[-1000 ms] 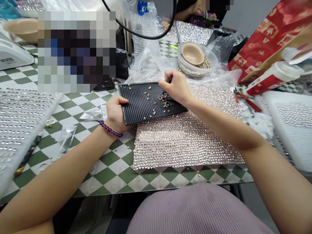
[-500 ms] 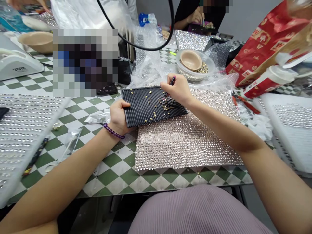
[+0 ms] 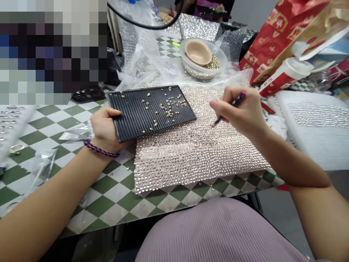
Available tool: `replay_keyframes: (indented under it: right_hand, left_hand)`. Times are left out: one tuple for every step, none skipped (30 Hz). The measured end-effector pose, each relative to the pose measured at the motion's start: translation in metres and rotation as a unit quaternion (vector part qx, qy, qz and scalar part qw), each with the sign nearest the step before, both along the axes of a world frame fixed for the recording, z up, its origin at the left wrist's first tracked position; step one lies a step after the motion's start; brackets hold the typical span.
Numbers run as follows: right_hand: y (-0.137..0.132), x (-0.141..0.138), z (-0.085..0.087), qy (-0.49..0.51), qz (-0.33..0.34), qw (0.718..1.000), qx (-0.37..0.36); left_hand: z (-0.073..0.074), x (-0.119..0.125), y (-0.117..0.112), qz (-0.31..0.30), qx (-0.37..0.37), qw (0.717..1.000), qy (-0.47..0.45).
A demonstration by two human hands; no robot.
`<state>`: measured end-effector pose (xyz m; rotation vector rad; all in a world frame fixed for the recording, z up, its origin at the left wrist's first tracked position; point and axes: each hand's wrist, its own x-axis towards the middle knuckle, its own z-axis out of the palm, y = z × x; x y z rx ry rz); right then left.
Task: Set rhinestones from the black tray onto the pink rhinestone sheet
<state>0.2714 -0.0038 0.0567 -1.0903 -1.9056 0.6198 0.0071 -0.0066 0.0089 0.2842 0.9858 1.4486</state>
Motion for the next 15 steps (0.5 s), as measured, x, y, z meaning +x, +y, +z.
replay_keyframes:
  right_hand:
    - [-0.01, 0.01, -0.004, -0.011, -0.009, 1.0, 0.0]
    - [-0.019, 0.02, -0.009, -0.024, -0.022, 0.999, -0.007]
    - [-0.026, 0.028, -0.016, -0.031, -0.04, 0.999, -0.015]
    - [-0.032, 0.035, -0.023, -0.036, -0.06, 0.997, -0.022]
    - [-0.036, 0.04, -0.029, -0.038, -0.082, 0.996, -0.023]
    - [-0.039, 0.044, -0.036, -0.039, -0.102, 0.994, -0.019]
    - [-0.041, 0.047, -0.041, -0.04, -0.117, 0.992, -0.011]
    - [-0.042, 0.048, -0.045, -0.043, -0.128, 0.991, -0.001]
    - [-0.043, 0.048, -0.048, -0.047, -0.133, 0.99, 0.01]
    - [-0.043, 0.047, -0.05, -0.051, -0.134, 0.989, 0.021]
    - [-0.043, 0.046, -0.052, -0.053, -0.131, 0.989, 0.031]
    - [-0.042, 0.045, -0.053, -0.053, -0.128, 0.989, 0.041]
    - [-0.042, 0.044, -0.054, -0.054, -0.124, 0.99, 0.05]
    - [-0.042, 0.043, -0.054, -0.053, -0.121, 0.99, 0.056]
    - [-0.042, 0.042, -0.055, -0.053, -0.115, 0.99, 0.059]
  left_hand:
    - [0.002, 0.001, 0.0, 0.001, -0.006, 1.0, 0.001]
    - [0.004, 0.002, -0.001, 0.002, -0.015, 1.0, 0.003]
    - [0.005, 0.003, -0.001, 0.003, -0.027, 1.0, 0.006]
    - [0.007, 0.004, -0.001, 0.006, -0.039, 0.999, 0.011]
    - [0.008, 0.005, -0.001, 0.009, -0.048, 0.999, 0.017]
    - [0.009, 0.005, -0.002, 0.011, -0.052, 0.998, 0.024]
    - [0.009, 0.005, -0.002, 0.009, -0.049, 0.998, 0.031]
    - [0.009, 0.004, -0.002, 0.006, -0.041, 0.998, 0.038]
    - [0.008, 0.004, -0.002, 0.001, -0.031, 0.999, 0.043]
    - [0.007, 0.003, -0.002, -0.005, -0.023, 0.999, 0.047]
    - [0.005, 0.001, -0.002, -0.011, -0.017, 0.999, 0.047]
    - [0.004, 0.0, -0.002, -0.017, -0.014, 0.999, 0.046]
    - [0.002, -0.001, -0.002, -0.023, -0.01, 0.999, 0.043]
    - [0.001, -0.003, -0.002, -0.028, -0.007, 0.999, 0.038]
    - [-0.001, -0.005, -0.001, -0.032, -0.007, 0.999, 0.034]
